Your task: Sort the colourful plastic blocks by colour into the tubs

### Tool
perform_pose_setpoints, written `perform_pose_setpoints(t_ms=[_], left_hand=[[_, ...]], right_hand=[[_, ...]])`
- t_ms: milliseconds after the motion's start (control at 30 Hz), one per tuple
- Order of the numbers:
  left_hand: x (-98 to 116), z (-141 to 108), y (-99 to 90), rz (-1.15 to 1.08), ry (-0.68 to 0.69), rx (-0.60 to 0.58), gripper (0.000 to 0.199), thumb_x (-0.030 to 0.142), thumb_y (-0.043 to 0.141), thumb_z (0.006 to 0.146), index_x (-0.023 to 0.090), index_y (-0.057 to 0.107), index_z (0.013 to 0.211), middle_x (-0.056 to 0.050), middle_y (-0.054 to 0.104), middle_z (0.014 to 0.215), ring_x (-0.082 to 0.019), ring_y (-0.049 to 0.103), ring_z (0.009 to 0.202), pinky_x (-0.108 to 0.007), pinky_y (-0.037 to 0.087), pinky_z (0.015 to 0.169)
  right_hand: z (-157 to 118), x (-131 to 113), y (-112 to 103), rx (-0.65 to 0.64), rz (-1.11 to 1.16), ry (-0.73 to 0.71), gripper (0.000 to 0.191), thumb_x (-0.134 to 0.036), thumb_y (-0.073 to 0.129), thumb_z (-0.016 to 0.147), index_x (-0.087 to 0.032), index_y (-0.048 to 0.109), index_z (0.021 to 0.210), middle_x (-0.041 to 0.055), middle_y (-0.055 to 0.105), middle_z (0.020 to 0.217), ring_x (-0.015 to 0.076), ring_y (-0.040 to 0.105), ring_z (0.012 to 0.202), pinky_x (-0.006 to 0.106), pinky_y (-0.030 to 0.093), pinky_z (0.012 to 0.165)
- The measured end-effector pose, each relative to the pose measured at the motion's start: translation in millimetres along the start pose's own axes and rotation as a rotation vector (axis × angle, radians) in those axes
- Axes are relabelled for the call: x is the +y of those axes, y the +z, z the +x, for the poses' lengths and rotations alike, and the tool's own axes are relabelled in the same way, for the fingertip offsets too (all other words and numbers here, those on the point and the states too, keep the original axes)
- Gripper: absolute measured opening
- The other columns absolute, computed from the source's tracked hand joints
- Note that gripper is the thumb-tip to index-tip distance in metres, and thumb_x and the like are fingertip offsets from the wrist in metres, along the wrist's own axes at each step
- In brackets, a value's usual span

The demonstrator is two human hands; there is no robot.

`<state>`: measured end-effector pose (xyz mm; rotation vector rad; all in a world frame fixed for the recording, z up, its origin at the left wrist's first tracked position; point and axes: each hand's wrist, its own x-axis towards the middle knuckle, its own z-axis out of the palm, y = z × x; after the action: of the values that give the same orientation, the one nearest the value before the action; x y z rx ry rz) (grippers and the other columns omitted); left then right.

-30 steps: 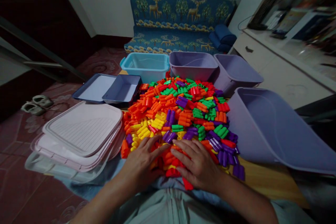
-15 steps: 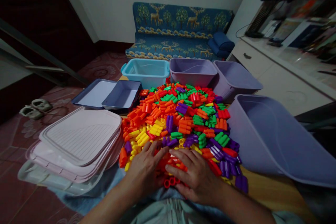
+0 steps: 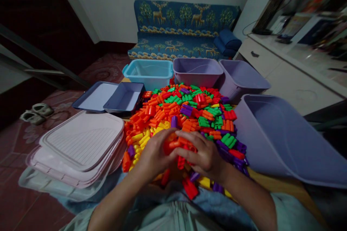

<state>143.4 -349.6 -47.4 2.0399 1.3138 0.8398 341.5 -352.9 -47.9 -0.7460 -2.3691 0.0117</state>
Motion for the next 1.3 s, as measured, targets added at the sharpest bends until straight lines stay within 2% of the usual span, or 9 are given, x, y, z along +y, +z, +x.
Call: perform_pose_setpoints(t_ms=[133, 267, 333, 400, 533, 667, 800, 1067, 1300], left_hand=[[12, 50, -2.2, 0.007, 0.045, 0.116, 0.057, 0.024, 0.062, 0.082, 0.019, 0.044, 0.136, -0.013, 0.057, 0.133, -0.026, 0.053, 0.124, -0.041, 0.042, 0.105], [21, 66, -10.6, 0.107, 0.078, 0.128, 0.078, 0.034, 0.067, 0.082, 0.022, 0.028, 0.148, -0.016, 0.026, 0.155, -0.03, 0.025, 0.144, -0.047, 0.032, 0.113], [20, 52, -20.6, 0.152, 0.104, 0.104, 0.071, 0.038, 0.067, 0.082, 0.026, 0.035, 0.145, -0.013, 0.025, 0.155, -0.031, 0.026, 0.143, -0.047, 0.034, 0.111], [17, 27, -31.9, 0.178, 0.102, 0.032, 0.051, 0.036, 0.064, 0.085, 0.029, 0.05, 0.134, -0.01, 0.042, 0.145, -0.027, 0.046, 0.131, -0.041, 0.045, 0.103], [10, -30, -43.7, 0.283, -0.02, -0.312, 0.043, 0.036, 0.069, 0.079, 0.033, 0.061, 0.121, -0.004, 0.062, 0.119, -0.021, 0.066, 0.095, -0.033, 0.054, 0.079], [11, -59, -37.4, 0.352, -0.063, -0.538, 0.054, 0.034, 0.078, 0.068, 0.034, 0.061, 0.119, -0.003, 0.063, 0.117, -0.024, 0.064, 0.096, -0.034, 0.052, 0.077], [10, -60, -28.4, 0.385, -0.027, -0.625, 0.028, 0.023, 0.07, 0.075, 0.028, 0.065, 0.102, -0.001, 0.067, 0.103, -0.024, 0.061, 0.098, -0.034, 0.049, 0.081], [-1, -58, -13.5, 0.363, -0.009, -0.572, 0.01, 0.022, 0.058, 0.087, 0.024, 0.067, 0.09, -0.002, 0.069, 0.091, -0.02, 0.062, 0.089, -0.028, 0.044, 0.074], [-13, -62, -6.6, 0.309, 0.213, -0.45, 0.012, 0.02, 0.056, 0.089, 0.021, 0.067, 0.085, -0.002, 0.066, 0.08, -0.016, 0.059, 0.076, -0.024, 0.039, 0.063]], right_hand=[[41, 28, -16, 0.039, -0.088, 0.219, 0.035, -0.007, 0.052, 0.083, -0.023, 0.064, 0.111, 0.008, 0.047, 0.141, 0.0231, 0.046, 0.128, 0.042, 0.046, 0.103], [55, 30, -29, 0.08, -0.217, 0.468, 0.048, -0.012, 0.059, 0.081, -0.023, 0.055, 0.128, 0.0098, 0.039, 0.147, 0.0304, 0.035, 0.137, 0.053, 0.035, 0.11], [43, 15, -36, 0.041, -0.207, 0.49, 0.044, -0.019, 0.062, 0.083, -0.023, 0.055, 0.127, 0.0103, 0.045, 0.142, 0.0298, 0.041, 0.133, 0.051, 0.038, 0.109], [18, -8, -41, -0.081, -0.156, 0.491, 0.039, -0.028, 0.066, 0.083, -0.024, 0.058, 0.122, 0.0092, 0.055, 0.13, 0.0275, 0.052, 0.121, 0.045, 0.047, 0.1], [-38, -54, -34, -0.294, -0.192, 0.539, 0.065, -0.048, 0.081, 0.065, -0.025, 0.059, 0.122, 0.011, 0.062, 0.116, 0.0306, 0.061, 0.101, 0.043, 0.057, 0.076], [-69, -70, -12, -0.354, -0.255, 0.467, 0.088, -0.05, 0.085, 0.057, -0.024, 0.051, 0.134, 0.0162, 0.058, 0.124, 0.0348, 0.059, 0.106, 0.043, 0.058, 0.073], [-73, -66, 0, -0.393, -0.229, 0.442, 0.076, -0.031, 0.075, 0.073, -0.028, 0.042, 0.141, 0.016, 0.05, 0.135, 0.034, 0.052, 0.117, 0.043, 0.055, 0.083], [-72, -59, 6, -0.339, -0.162, 0.39, 0.064, -0.024, 0.062, 0.081, -0.028, 0.043, 0.142, 0.0169, 0.042, 0.14, 0.0336, 0.048, 0.12, 0.046, 0.052, 0.086], [-57, -37, 7, -0.231, -0.079, 0.152, 0.038, -0.015, 0.06, 0.083, -0.022, 0.061, 0.12, 0.0137, 0.057, 0.121, 0.025, 0.056, 0.108, 0.037, 0.054, 0.085]])
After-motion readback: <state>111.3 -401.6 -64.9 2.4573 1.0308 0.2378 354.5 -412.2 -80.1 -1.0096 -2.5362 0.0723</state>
